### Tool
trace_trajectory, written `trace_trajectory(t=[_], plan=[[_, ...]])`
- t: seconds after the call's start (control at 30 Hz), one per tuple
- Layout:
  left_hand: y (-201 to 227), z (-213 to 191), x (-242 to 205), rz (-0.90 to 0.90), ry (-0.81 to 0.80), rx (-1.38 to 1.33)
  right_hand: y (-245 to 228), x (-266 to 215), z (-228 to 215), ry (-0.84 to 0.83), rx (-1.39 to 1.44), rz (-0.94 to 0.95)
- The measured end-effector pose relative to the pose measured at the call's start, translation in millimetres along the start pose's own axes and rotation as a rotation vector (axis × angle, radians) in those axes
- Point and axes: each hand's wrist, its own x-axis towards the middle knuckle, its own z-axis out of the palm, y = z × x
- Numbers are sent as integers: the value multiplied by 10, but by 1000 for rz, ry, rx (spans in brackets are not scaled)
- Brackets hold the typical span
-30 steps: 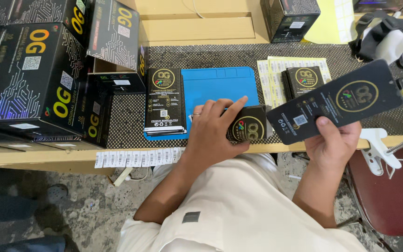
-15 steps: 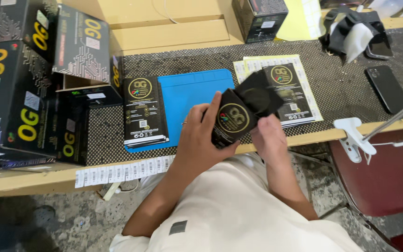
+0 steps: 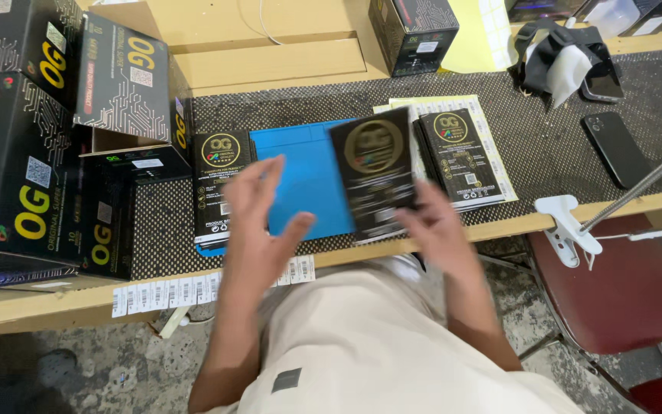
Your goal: The person repeatedly picks up a smartphone, peels off a protective film from the screen, and places the phone on a blue mat. This sequence is performed multiple times with different phones.
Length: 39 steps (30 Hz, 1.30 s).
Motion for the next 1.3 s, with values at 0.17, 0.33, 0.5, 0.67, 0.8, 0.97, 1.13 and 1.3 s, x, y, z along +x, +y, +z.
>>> trace_trajectory(t=[0.17, 0.33, 0.5, 0.67, 0.8, 0.97, 1.13, 1.3], plan=[[-430, -402, -161, -19, 259, 526, -663, 173, -523, 207, -130, -87], [-651, -659, -219, -396, 229, 475, -740, 395, -830, 314, -677, 228], [-721, -807, -266, -344, 297, 424, -894, 439, -667, 159, -703, 597], [-847, -873, -329, -340, 349, 269, -493, 441, -850, 170, -729, 450], [-730, -898, -388, -291, 422, 97, -543, 313, -741, 300, -812, 210], [-811, -792, -414, -88, 402, -94, -682, 65, -341, 224, -459, -178], [-656, -553, -372, -90, 98, -207, -343, -3, 193, -322, 236, -124], [-653, -307, -329, 82, 48, -158, -339, -41, 521, -76, 428, -52]])
